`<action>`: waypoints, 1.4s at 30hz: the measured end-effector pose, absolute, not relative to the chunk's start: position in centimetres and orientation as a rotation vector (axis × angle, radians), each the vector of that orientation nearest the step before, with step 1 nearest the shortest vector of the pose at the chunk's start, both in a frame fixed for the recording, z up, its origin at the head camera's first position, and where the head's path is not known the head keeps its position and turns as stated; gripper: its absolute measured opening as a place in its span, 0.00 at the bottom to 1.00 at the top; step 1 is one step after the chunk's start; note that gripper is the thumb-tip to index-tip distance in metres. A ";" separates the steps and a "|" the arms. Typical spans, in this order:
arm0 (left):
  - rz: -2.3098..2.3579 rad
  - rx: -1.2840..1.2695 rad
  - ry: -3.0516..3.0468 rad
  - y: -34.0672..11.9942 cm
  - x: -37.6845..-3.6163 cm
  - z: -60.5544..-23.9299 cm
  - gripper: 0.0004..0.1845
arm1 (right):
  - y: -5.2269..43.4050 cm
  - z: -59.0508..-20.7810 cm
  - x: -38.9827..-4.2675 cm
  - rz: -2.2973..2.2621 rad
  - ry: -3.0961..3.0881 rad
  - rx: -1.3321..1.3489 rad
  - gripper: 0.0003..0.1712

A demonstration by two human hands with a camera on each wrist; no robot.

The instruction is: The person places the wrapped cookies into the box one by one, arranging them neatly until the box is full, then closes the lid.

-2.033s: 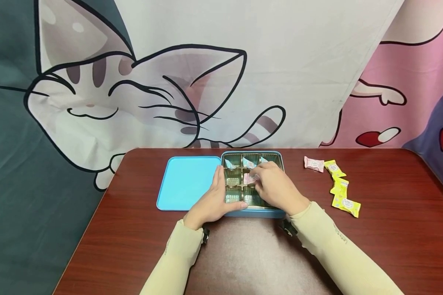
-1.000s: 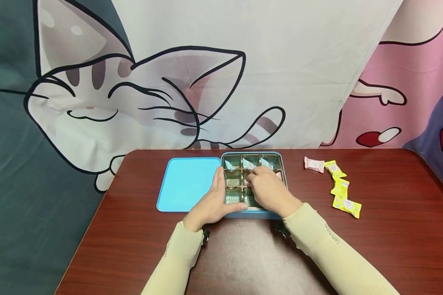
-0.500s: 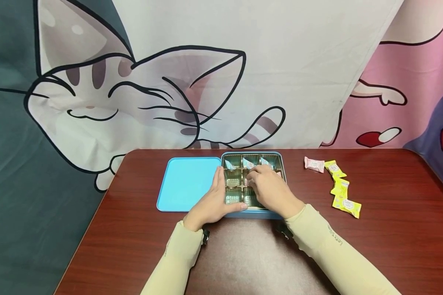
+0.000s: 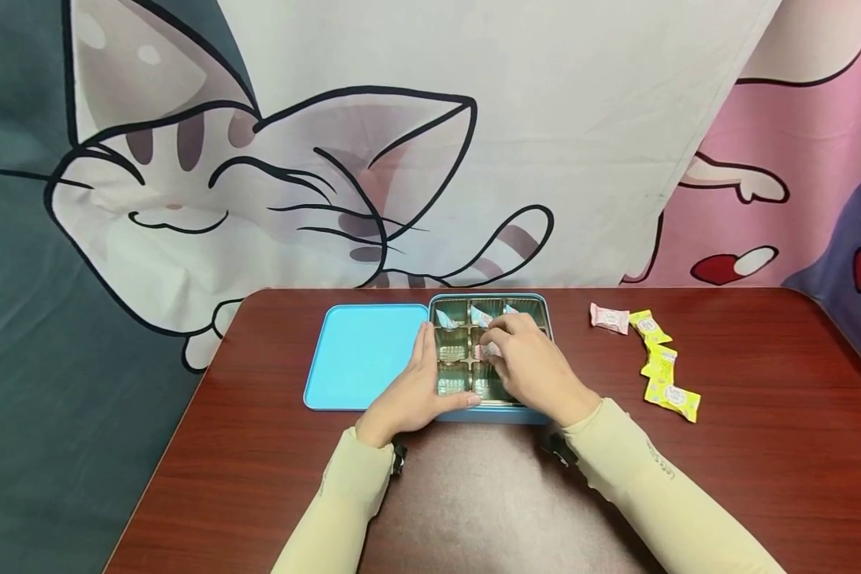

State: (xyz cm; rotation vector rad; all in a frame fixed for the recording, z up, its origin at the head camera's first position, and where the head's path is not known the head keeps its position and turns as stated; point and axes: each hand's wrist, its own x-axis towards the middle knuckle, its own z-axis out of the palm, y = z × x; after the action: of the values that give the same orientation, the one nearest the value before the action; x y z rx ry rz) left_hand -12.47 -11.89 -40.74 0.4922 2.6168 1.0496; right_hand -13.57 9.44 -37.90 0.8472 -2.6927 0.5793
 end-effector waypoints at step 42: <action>1.027 0.470 2.618 -11.9 -12.4 -40.8 0.69 | 15.6 -38.0 -13.7 0.872 -2.700 0.447 0.19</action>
State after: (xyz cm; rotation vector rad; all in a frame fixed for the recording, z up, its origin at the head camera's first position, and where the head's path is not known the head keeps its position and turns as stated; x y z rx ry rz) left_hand -12.39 -11.87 -40.79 0.4701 2.6179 1.0267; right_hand -13.68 15.62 -38.00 0.4472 -2.6999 0.8725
